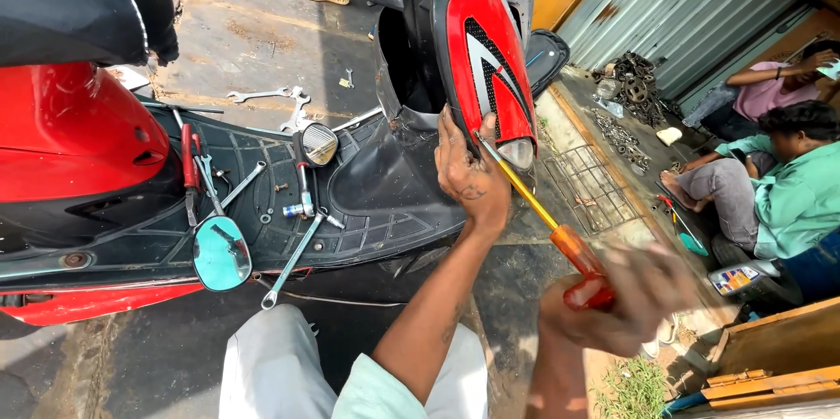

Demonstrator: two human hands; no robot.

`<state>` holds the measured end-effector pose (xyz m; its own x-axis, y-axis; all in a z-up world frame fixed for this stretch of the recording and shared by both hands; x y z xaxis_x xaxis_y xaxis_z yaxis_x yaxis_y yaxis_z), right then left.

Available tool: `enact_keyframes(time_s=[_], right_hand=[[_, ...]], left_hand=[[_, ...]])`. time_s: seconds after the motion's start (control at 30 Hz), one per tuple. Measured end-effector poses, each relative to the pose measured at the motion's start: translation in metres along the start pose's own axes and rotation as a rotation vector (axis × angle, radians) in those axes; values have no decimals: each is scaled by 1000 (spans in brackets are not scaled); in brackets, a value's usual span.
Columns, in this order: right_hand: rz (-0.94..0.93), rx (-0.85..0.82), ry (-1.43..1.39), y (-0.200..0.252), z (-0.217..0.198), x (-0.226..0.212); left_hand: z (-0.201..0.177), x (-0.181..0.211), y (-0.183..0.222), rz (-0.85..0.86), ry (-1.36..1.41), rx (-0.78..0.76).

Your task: The person sits on the ground beside a red scooter and uses a screwdriver to unscrew fasteners around the front body panel. They loosen screws on the inner side and front, then press and reposition the panel, continuing to work the screws by hand and with the screwdriver.

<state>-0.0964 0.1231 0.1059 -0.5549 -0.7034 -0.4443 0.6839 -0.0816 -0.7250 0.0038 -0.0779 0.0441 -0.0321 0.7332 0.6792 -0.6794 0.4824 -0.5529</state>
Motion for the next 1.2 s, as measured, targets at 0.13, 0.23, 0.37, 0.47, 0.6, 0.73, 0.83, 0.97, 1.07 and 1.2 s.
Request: enact_keyframes(time_s=[0.13, 0.23, 0.37, 0.47, 0.6, 0.73, 0.83, 0.97, 1.07, 1.2], right_hand=[[-953, -747, 538, 19, 16, -16], [-242, -963, 502, -7, 32, -19], [46, -1036, 697, -18, 53, -8], [-169, -1052, 214, -3, 61, -11], [923, -633, -796, 8, 21, 79], [755, -666, -1051, 6, 46, 75], [475, -1080, -945, -3, 58, 73], [416, -942, -1120, -9, 6, 171], [331, -197, -842, 24, 24, 116], [9, -214, -574, 27, 24, 118]], left_hand=[[-1, -4, 0, -51, 5, -10], [0, -2, -1, -74, 14, -3], [-6, 15, -11, -87, 28, -10], [-5, 11, -12, -123, 19, -49], [-4, 7, -6, -72, -41, -45], [-9, 6, -14, 5, -62, -79], [-15, 6, -23, 26, -89, -190], [-20, 12, -25, 63, -98, -216], [-18, 8, -25, 27, -67, -274], [-23, 11, -27, 117, -106, -283]])
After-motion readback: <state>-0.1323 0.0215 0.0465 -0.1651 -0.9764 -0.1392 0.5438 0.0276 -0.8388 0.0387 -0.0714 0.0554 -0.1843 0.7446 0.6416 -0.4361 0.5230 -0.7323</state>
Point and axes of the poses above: each hand's wrist, its own y-axis away from the middle knuckle, its own z-axis out of the palm, x = y × z, the point moved 7 cm from there along -y, towards the middle knuckle, and after that the axes turned 10 degrees about z, right-handed, at the moved point
